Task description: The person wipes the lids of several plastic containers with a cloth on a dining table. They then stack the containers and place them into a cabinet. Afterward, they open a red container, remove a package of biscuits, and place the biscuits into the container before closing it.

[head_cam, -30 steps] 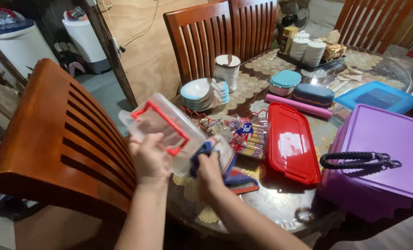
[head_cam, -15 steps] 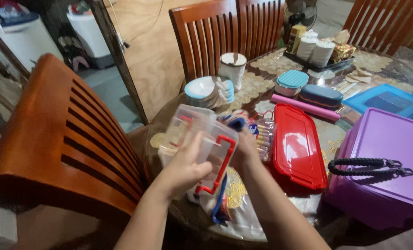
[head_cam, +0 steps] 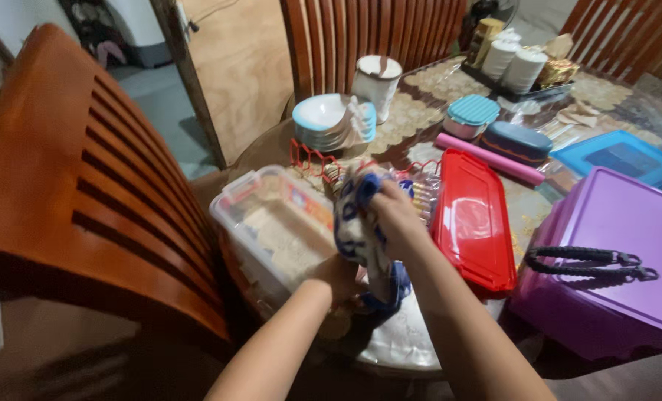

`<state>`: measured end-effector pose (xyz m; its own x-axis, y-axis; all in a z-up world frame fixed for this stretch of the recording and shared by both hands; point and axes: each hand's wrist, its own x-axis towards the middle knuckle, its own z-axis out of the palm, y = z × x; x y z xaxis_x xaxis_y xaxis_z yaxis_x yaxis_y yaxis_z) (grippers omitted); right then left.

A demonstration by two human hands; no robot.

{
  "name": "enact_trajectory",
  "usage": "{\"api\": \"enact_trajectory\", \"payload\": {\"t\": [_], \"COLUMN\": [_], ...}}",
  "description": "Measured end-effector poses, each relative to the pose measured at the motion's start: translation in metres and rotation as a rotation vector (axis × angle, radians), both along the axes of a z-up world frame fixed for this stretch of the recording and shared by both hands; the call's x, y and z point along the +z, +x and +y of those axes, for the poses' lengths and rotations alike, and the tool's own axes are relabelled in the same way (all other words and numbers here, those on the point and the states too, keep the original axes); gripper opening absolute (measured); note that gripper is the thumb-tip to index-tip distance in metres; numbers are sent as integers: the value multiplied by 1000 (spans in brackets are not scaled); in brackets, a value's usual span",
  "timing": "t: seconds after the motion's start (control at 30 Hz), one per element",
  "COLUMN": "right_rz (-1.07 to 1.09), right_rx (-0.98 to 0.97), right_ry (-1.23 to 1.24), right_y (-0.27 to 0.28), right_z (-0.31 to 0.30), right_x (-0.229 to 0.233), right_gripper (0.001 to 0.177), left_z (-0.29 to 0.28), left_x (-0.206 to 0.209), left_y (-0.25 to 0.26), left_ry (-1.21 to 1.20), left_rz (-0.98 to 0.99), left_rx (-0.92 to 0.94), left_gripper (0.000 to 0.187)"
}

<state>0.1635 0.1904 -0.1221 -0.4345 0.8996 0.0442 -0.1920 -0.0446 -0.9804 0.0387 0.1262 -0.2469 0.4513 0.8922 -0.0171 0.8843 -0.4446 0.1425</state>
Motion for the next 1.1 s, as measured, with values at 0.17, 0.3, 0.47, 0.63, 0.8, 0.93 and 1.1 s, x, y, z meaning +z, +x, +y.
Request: {"api": "enact_trajectory", "payload": {"t": [0.17, 0.3, 0.47, 0.63, 0.8, 0.93, 1.1], "right_rz": [-237, -322, -758, -1242, -1327, -1329, -1226], "right_rx": [-37, -80, 694, 900, 795, 713, 574], "right_ry": [209, 329, 658, 594, 779, 1014, 944], "right_y": [-32, -44, -95, -123, -152, -179, -221], "right_z": [-1, 19, 28, 0, 6, 47, 65], "right_x": [-53, -95, -172, -171, -175, -222, -239], "right_gripper": [18, 28, 40, 47, 55, 55, 86], "left_z": [-16, -30, -10, 12, 33, 34, 23], "left_x": [13, 20, -13, -30, -37, -37, -15], "left_y": [-28, -80, -137, -146, -152, -156, -151], "left_ry": [-31, 190, 521, 162, 234, 352, 159], "left_rz": [-522, -318, -632, -1000, -1081, -1029, -1090], "left_rx": [541, 973, 1405, 1570, 1509, 1442, 1456], "left_gripper": [51, 32, 105, 104, 104, 110, 106]}}
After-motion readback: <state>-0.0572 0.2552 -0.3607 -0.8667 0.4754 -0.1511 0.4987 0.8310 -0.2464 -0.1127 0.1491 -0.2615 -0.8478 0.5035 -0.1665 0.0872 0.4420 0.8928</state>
